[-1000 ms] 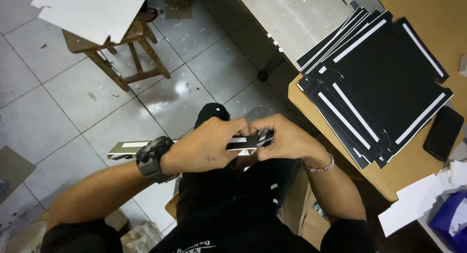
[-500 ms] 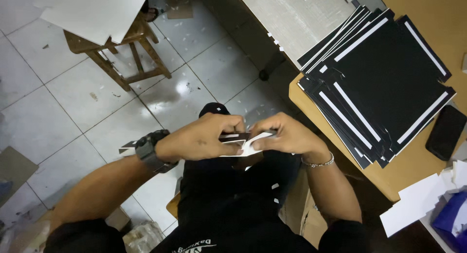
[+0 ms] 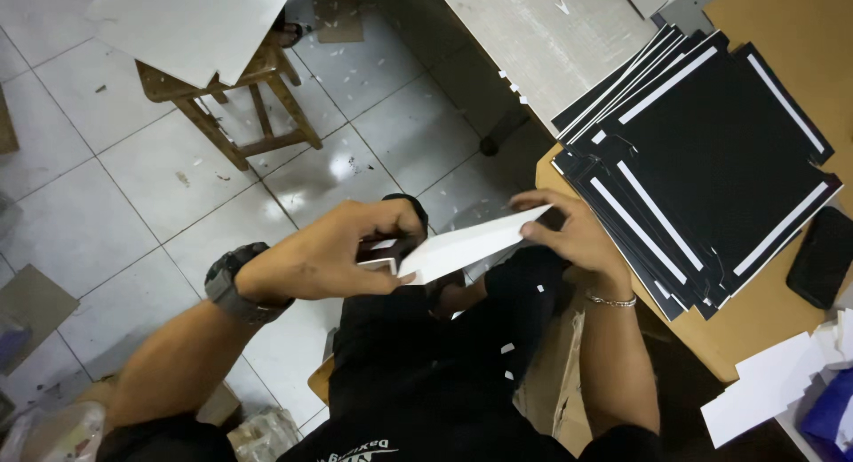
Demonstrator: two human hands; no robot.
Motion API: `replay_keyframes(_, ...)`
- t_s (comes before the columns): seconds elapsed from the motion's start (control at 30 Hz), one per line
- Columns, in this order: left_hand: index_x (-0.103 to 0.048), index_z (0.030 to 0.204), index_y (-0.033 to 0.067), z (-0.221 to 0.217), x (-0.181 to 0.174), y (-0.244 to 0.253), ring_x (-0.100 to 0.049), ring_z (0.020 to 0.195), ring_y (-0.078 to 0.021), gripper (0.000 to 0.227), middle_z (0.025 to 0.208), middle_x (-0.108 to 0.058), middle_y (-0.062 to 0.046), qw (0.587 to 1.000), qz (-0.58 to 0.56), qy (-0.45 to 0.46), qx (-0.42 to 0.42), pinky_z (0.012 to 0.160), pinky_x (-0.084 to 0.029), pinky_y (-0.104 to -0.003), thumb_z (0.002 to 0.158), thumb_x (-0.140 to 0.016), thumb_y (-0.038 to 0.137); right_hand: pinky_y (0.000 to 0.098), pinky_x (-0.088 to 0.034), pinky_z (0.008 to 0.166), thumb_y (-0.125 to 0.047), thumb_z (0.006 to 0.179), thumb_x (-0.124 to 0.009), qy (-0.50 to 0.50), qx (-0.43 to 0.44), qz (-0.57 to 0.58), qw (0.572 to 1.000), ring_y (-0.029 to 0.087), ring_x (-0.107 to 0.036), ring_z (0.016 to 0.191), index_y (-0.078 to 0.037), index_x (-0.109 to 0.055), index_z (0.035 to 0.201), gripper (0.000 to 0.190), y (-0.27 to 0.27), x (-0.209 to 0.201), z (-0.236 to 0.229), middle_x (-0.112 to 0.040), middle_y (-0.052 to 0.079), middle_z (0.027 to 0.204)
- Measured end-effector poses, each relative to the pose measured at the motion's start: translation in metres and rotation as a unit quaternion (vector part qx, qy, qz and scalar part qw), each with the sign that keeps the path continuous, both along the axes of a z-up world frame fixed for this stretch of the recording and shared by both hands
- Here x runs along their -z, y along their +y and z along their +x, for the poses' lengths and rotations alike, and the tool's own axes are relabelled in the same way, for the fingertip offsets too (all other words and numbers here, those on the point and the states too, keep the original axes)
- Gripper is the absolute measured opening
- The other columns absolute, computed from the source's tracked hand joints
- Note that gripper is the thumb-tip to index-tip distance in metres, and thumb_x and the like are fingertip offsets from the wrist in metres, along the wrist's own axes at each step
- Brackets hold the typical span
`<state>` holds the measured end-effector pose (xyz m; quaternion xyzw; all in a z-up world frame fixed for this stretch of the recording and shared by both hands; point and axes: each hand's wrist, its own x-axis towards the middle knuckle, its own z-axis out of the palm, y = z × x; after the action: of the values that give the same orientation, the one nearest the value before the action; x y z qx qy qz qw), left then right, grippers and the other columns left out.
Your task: The person sits on a low stool and assembles paper frames by hand. They pick up black rectangular frames and white paper sheets, then fold the white paper around the black frames to create a finished product.
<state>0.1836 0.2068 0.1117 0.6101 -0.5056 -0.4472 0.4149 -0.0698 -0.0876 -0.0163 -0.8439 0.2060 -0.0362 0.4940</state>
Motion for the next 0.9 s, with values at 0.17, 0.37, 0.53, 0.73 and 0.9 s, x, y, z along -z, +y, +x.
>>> replay_keyframes(0.17,-0.073,0.108,0.0051,0.025,0.067,0.011,-0.067,0.070,-0.0171,0.030,0.077,-0.074,-0.009,0.987,-0.135,0.087,-0.010,0.061,-0.056,-0.030,0.082,-0.082,0.015,0.0442,-0.052,0.106,-0.041,0.095,-0.076,-0.194,0.124,0.186,0.955,0.027,-0.073,0.114,-0.002,-0.070,0.135,0.056,-0.010,0.066,-0.016,-0.077,0.015,0.124)
replay_keyframes(0.37,-0.068,0.120,-0.0005,0.060,0.061,0.022,-0.067,0.099,-0.0316,0.044,0.099,-0.072,-0.018,0.990,-0.096,0.036,0.097,0.085,-0.051,-0.046,0.081,-0.084,0.011,0.0322,-0.055,0.093,-0.023,0.103,-0.077,-0.319,0.198,0.200,0.905,0.014,-0.071,0.094,-0.008,-0.069,0.111,0.019,0.016,0.023,0.014,-0.076,0.004,0.101)
replay_keyframes(0.53,-0.064,0.145,0.0004,0.101,0.036,0.033,-0.056,0.141,-0.0571,0.072,0.146,-0.067,-0.032,0.944,0.126,-0.276,0.130,0.121,-0.042,-0.075,0.078,-0.086,0.009,0.0279,-0.045,0.068,-0.008,0.095,-0.084,-0.228,0.093,0.030,0.969,0.012,-0.055,0.071,-0.001,-0.078,0.102,0.011,0.027,-0.029,0.018,-0.068,0.006,0.077)
replay_keyframes(0.73,-0.056,0.152,0.0019,0.092,0.006,0.002,-0.056,0.143,-0.0395,0.055,0.156,-0.059,-0.023,0.925,-0.037,-0.379,0.009,0.116,-0.047,-0.053,0.107,-0.060,0.032,0.0212,-0.052,0.069,-0.024,0.105,-0.073,-0.200,-0.099,-0.108,0.969,0.010,-0.073,0.084,-0.015,-0.075,0.120,0.019,0.058,-0.093,0.055,-0.080,0.001,0.110)
replay_keyframes(0.9,-0.080,0.115,0.0052,0.010,-0.023,-0.056,-0.083,0.085,-0.0316,0.058,0.093,-0.083,-0.016,0.974,0.172,-0.144,0.036,0.068,-0.066,-0.041,0.081,-0.089,0.051,0.0387,-0.059,0.086,-0.013,0.089,-0.091,-0.216,0.026,-0.139,0.966,0.029,-0.081,0.093,-0.009,-0.080,0.112,0.025,0.093,-0.122,0.074,-0.082,0.011,0.093)
